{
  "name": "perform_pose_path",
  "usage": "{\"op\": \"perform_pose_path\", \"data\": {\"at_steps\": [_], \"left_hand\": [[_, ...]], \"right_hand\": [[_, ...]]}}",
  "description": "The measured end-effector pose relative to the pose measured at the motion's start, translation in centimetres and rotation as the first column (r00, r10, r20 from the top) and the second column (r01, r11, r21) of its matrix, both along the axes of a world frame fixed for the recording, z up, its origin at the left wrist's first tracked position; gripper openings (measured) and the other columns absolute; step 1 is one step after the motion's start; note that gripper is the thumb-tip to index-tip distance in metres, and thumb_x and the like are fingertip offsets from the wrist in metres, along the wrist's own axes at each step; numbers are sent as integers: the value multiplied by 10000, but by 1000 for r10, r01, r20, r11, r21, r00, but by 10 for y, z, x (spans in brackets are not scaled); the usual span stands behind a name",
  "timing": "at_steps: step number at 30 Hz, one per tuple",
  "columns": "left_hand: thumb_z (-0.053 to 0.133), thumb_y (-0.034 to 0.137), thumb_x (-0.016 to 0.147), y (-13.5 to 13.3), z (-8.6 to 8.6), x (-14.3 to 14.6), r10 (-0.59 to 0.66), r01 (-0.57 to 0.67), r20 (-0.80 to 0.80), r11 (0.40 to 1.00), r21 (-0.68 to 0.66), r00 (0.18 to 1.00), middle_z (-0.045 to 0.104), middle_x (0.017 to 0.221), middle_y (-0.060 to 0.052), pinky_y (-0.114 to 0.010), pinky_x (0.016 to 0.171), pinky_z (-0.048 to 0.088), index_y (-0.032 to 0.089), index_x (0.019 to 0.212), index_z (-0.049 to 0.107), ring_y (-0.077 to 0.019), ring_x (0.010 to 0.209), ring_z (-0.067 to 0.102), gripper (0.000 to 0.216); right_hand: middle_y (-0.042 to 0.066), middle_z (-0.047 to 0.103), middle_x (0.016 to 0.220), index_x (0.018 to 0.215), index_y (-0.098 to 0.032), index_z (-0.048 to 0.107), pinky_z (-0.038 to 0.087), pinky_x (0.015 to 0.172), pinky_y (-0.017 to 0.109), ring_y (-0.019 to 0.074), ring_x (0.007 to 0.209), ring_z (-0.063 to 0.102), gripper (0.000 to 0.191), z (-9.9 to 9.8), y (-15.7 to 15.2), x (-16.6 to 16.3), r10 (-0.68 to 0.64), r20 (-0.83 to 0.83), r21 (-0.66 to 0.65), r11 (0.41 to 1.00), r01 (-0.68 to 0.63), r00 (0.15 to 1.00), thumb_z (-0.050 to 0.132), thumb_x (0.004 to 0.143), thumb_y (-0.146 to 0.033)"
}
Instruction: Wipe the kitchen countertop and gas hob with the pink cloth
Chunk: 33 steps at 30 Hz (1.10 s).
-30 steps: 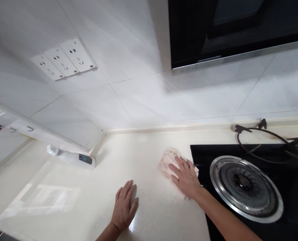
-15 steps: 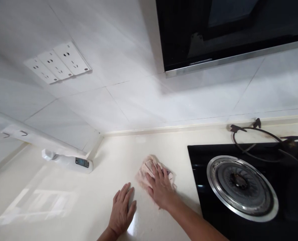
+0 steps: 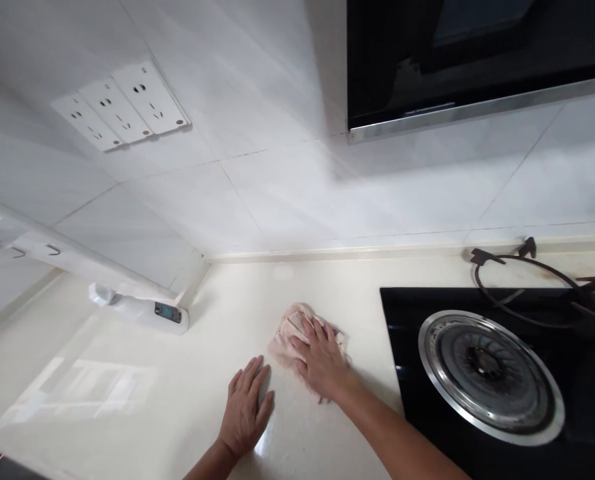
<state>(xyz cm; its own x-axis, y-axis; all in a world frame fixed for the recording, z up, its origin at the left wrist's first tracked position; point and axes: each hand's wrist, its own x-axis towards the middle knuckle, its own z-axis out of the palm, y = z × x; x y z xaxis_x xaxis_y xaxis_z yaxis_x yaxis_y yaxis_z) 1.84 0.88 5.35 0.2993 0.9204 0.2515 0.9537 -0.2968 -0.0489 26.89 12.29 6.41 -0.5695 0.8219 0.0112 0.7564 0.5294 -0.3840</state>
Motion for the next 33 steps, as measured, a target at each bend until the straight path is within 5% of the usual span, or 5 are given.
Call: {"op": "perform_pose_path", "data": {"at_steps": [6, 13, 21, 33], "left_hand": [[538, 338, 976, -1, 0, 0, 7, -7, 26, 1000, 3, 1000, 508, 1574, -127, -478, 1172, 343, 225, 1486, 507, -283, 1454, 465, 523], [542, 338, 981, -1, -2, 0, 4, -4, 13, 1000, -5, 1000, 491, 1586, -127, -481, 1174, 335, 219, 1488, 502, -276, 1473, 437, 522], [541, 335, 981, -2, 0, 1, 13, -13, 4, 1000, -23, 1000, 487, 1588, -130, -483, 1173, 337, 219, 1475, 511, -277, 1480, 428, 509], [529, 329, 986, -4, 1, 4, 26, -26, 26, 999, -21, 999, 494, 1582, -132, -487, 1173, 340, 215, 1456, 527, -273, 1476, 434, 484]], "right_hand": [[98, 187, 1729, 1546, -340, 442, 74, 1221, 595, 385, 1556, 187, 562, 19, 47, -41, -22, 32, -37, 999, 23, 999, 446, 1014, -520], [120, 167, 1730, 1563, -302, 417, 45, 1216, 591, 395, 1556, 173, 573, 22, 48, -56, -37, 52, -12, 999, 38, 998, 415, 1022, -490], [47, 270, 1706, 1530, -383, 458, 110, 1205, 504, 326, 1519, 260, 526, 16, 79, -27, -22, 36, 40, 999, 21, 999, 365, 1029, -511], [108, 299, 1679, 1521, -305, 486, 186, 1155, 542, 360, 1494, 274, 527, -8, 137, 71, -413, 139, 136, 908, 395, 900, 279, 1045, -397]]}}
